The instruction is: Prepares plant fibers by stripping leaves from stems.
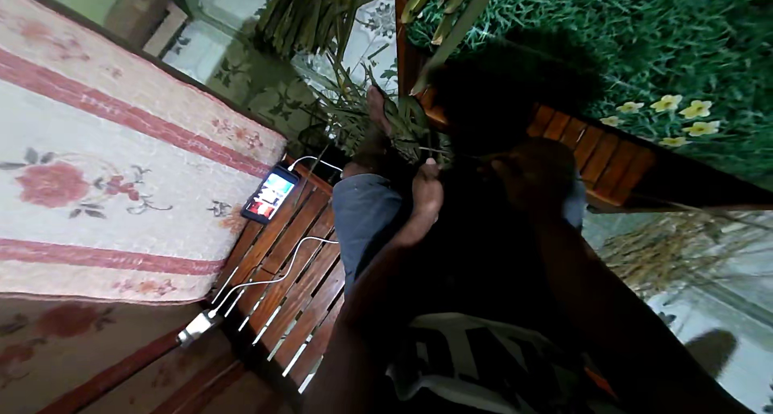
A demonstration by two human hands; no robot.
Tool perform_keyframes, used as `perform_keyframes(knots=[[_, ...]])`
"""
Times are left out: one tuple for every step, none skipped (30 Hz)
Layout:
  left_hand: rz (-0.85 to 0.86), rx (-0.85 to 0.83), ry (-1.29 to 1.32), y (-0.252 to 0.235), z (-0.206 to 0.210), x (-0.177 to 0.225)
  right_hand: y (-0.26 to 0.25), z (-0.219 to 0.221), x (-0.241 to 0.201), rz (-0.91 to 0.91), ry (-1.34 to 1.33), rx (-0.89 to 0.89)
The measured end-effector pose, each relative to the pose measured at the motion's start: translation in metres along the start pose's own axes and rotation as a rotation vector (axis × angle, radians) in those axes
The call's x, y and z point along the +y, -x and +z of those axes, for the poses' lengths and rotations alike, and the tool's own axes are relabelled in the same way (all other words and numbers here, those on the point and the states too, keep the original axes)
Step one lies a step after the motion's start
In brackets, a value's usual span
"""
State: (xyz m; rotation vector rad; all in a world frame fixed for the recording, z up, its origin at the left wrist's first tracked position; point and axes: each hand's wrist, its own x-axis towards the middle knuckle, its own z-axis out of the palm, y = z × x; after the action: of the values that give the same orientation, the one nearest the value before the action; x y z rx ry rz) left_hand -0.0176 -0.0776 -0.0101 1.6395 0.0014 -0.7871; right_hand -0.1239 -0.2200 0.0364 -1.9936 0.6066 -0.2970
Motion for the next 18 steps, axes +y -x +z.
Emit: perform_keyframes(knots=[[0.089, -0.065, -0.156, 0.011, 0.002, 0.007, -0.001, 0.001, -0.002, 0.023, 0.042, -0.029], [0.171, -0.143, -0.299, 0.020, 0.003, 0.014, 0.000, 0.002, -0.004, 0.033, 0.077, -0.043], [0.226, -0.192, -0.410, 0.025, 0.004, 0.019, 0.001, 0.003, -0.007, 0.038, 0.098, -0.048], [0.239, -0.209, -0.469, 0.025, 0.002, 0.022, 0.003, 0.003, -0.008, 0.033, 0.100, -0.045], [0.201, -0.204, -0.476, 0.019, -0.004, 0.021, 0.003, 0.003, -0.008, 0.022, 0.081, -0.038], [0.137, -0.167, -0.451, 0.009, -0.011, 0.015, 0.003, 0.003, -0.008, 0.019, 0.043, -0.027], [0.066, -0.119, -0.428, -0.002, -0.018, 0.008, 0.003, 0.002, -0.011, 0.032, 0.016, -0.019], [0.013, -0.077, -0.418, -0.011, -0.024, 0.001, 0.003, 0.001, -0.014, 0.044, 0.015, -0.024], [-0.001, -0.053, -0.422, -0.016, -0.027, -0.003, 0.003, 0.001, -0.016, 0.040, 0.016, -0.030], [0.025, -0.056, -0.436, -0.014, -0.026, -0.002, 0.002, 0.002, -0.016, 0.018, 0.009, -0.039], [0.069, -0.089, -0.453, -0.007, -0.023, 0.003, 0.000, 0.004, -0.010, -0.022, -0.016, -0.046], [0.104, -0.137, -0.477, 0.001, -0.021, 0.011, 0.000, 0.007, -0.004, -0.068, -0.038, -0.047], [0.110, -0.176, -0.497, 0.006, -0.021, 0.017, 0.000, 0.008, 0.001, -0.099, -0.050, -0.042], [0.077, -0.185, -0.500, 0.005, -0.024, 0.020, -0.001, 0.007, 0.002, -0.102, -0.067, -0.038], [0.007, -0.163, -0.481, -0.001, -0.030, 0.018, 0.000, 0.004, 0.001, -0.089, -0.083, -0.037], [-0.066, -0.118, -0.468, -0.011, -0.037, 0.012, 0.000, 0.003, -0.001, -0.076, -0.084, -0.038], [-0.107, -0.072, -0.451, -0.019, -0.041, 0.006, -0.002, 0.002, 0.000, -0.069, -0.071, -0.038], [-0.114, -0.036, -0.413, -0.023, -0.041, 0.003, -0.003, 0.001, 0.000, -0.065, -0.033, -0.029]])
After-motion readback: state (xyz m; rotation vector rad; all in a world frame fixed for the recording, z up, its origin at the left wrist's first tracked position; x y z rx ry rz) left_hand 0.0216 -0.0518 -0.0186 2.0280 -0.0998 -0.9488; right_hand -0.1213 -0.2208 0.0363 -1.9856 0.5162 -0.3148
